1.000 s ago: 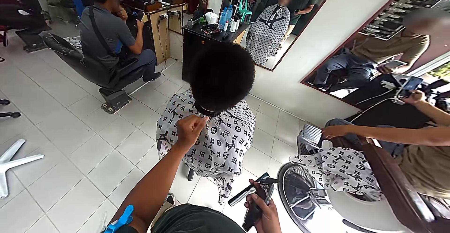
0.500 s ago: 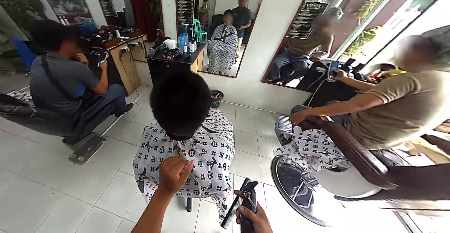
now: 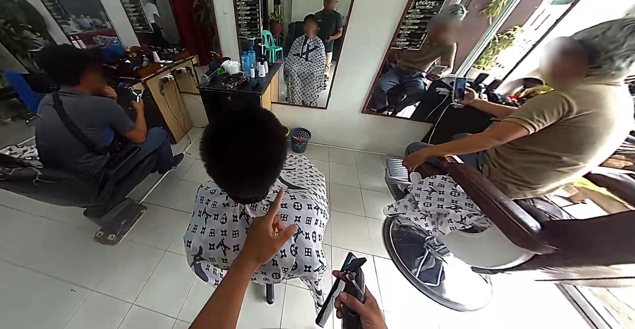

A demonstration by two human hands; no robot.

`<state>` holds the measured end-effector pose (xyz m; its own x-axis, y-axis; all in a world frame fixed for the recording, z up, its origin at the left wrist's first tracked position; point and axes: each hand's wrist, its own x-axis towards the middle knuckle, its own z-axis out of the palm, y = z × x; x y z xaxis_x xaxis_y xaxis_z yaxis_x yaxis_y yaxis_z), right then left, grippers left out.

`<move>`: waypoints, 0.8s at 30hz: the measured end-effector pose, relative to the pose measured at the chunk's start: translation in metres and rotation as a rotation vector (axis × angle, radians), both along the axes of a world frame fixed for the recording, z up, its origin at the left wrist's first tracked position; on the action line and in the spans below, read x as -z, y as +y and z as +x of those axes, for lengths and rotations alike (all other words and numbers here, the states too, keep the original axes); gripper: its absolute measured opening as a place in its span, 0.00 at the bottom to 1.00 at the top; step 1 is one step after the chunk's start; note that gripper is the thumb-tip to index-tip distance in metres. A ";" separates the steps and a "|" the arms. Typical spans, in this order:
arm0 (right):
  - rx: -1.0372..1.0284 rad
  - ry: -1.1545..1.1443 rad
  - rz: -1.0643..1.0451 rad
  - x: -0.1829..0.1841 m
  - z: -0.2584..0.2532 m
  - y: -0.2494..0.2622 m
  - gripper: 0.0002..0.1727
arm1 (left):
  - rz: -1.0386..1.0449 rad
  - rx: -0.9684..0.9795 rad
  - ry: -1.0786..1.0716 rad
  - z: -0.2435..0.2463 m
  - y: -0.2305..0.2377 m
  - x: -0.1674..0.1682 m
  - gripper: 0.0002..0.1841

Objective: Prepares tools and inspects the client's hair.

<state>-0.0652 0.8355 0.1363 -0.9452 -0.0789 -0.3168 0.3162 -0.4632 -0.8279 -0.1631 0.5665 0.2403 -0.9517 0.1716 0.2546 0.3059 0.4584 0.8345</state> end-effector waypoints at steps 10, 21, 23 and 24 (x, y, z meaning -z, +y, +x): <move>0.021 0.017 -0.004 0.001 0.001 0.007 0.27 | -0.033 0.059 0.038 -0.058 0.037 -0.042 0.48; 0.050 0.012 -0.007 0.007 0.000 0.014 0.29 | -0.113 0.072 0.091 -0.081 0.026 -0.044 0.53; 0.050 0.002 -0.011 0.007 0.002 0.015 0.29 | -0.106 0.073 0.095 -0.077 0.026 -0.047 0.53; 0.054 -0.002 -0.009 0.006 0.003 0.016 0.28 | -0.109 0.079 0.111 -0.073 0.029 -0.054 0.53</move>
<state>-0.0624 0.8516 0.1307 -0.9476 -0.0305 -0.3180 0.2919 -0.4874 -0.8230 -0.2365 0.5957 0.2945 -0.9014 0.2770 0.3328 0.4317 0.5151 0.7405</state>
